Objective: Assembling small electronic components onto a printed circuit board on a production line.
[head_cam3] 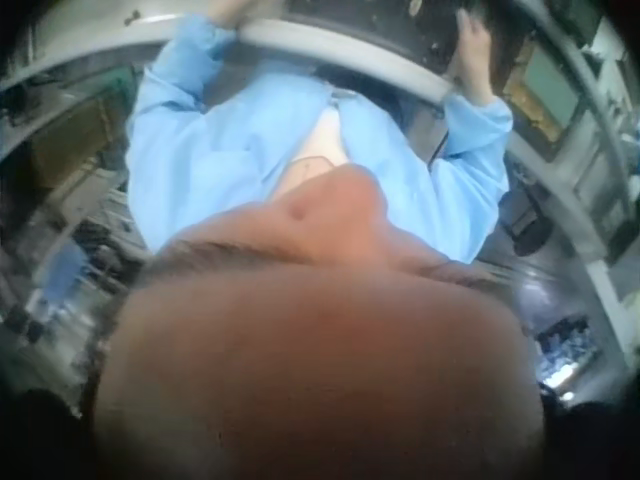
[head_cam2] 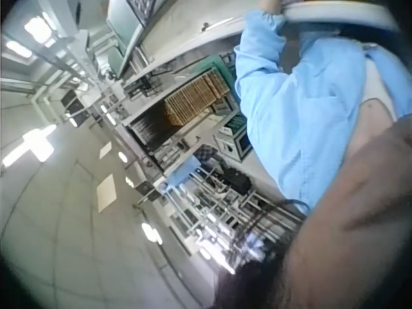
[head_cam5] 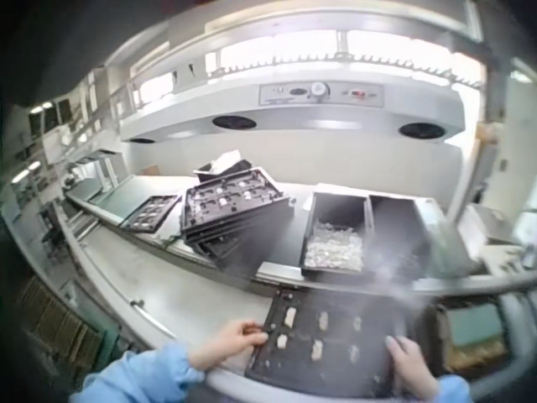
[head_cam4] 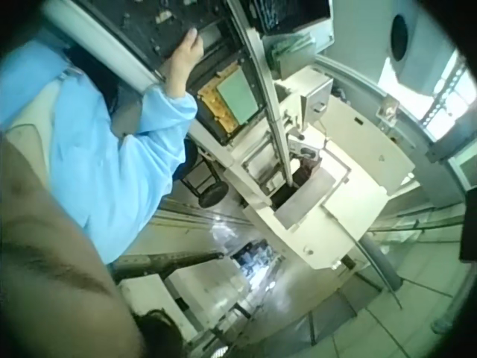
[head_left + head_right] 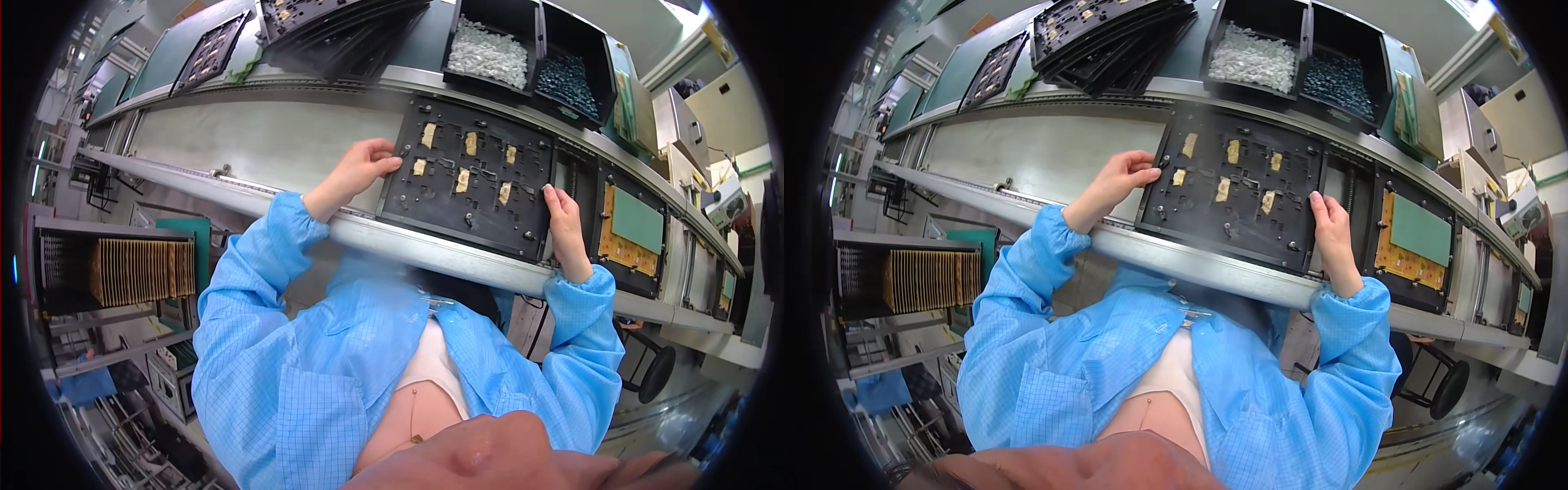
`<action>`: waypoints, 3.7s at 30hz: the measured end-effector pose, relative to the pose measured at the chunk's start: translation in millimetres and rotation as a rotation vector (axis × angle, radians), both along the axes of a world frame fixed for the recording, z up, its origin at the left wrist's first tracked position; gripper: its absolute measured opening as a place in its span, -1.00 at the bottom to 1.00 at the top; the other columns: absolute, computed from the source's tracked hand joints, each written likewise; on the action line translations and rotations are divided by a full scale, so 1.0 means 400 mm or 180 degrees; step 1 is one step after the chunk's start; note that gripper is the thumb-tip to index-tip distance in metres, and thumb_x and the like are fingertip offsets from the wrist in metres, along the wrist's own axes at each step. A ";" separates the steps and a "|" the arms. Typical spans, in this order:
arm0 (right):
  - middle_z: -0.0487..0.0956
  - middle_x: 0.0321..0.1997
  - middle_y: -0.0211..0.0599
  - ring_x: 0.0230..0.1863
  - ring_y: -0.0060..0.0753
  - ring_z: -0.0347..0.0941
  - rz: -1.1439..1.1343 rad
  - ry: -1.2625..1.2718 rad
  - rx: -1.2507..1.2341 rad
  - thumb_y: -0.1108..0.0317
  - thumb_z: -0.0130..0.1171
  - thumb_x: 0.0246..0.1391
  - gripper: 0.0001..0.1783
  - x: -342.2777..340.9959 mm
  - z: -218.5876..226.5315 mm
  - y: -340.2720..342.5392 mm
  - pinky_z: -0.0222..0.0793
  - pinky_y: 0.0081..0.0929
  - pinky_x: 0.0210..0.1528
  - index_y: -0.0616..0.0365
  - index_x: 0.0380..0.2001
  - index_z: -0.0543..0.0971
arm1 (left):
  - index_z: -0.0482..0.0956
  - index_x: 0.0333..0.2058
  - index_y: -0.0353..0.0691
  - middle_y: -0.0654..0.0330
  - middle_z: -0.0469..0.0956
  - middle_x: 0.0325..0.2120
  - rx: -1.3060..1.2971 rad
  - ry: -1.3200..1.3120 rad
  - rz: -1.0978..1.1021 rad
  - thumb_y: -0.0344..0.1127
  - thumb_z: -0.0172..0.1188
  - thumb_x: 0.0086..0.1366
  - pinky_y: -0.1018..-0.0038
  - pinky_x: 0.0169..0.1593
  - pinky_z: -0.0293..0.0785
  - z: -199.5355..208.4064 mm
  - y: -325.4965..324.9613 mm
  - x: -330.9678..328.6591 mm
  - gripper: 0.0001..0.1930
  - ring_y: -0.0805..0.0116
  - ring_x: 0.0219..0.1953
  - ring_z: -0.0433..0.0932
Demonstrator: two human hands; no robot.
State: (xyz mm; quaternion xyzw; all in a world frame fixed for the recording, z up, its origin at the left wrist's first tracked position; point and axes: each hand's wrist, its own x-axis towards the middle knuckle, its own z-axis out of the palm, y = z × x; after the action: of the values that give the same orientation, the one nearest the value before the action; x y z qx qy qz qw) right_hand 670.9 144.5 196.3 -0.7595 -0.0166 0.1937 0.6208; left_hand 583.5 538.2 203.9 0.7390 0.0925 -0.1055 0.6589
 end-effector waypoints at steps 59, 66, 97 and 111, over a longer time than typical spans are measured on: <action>0.61 -0.16 -0.45 -0.15 -0.71 0.49 0.1645 -0.0318 0.0057 0.22 0.14 0.30 -0.62 0.270 0.181 0.099 0.43 -0.69 -0.06 0.23 0.06 0.53 | 0.64 -0.22 -0.10 0.31 0.60 -0.18 0.3884 -0.4179 -0.0072 -0.24 0.36 0.12 -0.09 0.26 0.21 0.209 -0.106 -0.012 -0.76 0.34 -0.17 0.56; 0.59 -0.32 -0.51 -0.31 -0.79 0.43 0.2514 -0.0577 -0.0557 0.18 0.15 0.30 -0.66 0.306 0.172 0.153 0.40 -0.74 -0.24 0.25 -0.08 0.60 | 0.68 -0.21 -0.06 0.34 0.62 -0.20 0.4005 -0.3901 0.0129 -0.48 0.37 0.01 -0.02 0.31 0.19 0.204 -0.061 -0.032 -0.68 0.32 -0.14 0.57; 0.46 -0.17 -0.18 -0.04 -0.11 0.38 0.2134 -0.2934 -0.1975 0.27 0.35 0.01 -0.60 0.168 0.171 0.177 0.36 -0.29 0.04 0.17 -0.08 0.58 | 0.51 0.00 -0.17 0.15 0.52 0.01 0.3565 -0.2597 -0.0846 -0.15 0.29 0.20 -0.01 0.32 0.09 0.095 -0.110 0.010 -0.58 0.13 0.15 0.38; 0.44 0.18 -0.09 0.22 0.00 0.33 0.1747 -0.3539 -0.2334 0.29 0.22 0.12 -0.59 0.028 0.126 0.120 0.22 -0.14 0.29 0.18 0.03 0.51 | 0.53 -0.03 -0.20 0.13 0.48 0.07 0.3687 -0.2646 -0.1265 -0.05 0.22 0.26 -0.05 0.35 0.03 0.084 -0.116 0.028 -0.58 0.15 0.21 0.34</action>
State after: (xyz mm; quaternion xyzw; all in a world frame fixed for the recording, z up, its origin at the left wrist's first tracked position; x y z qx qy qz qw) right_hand 682.0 192.5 246.5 -0.8737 -0.4544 -0.0795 0.1544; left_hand 594.6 491.9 237.3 0.9502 -0.2593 0.1315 0.1125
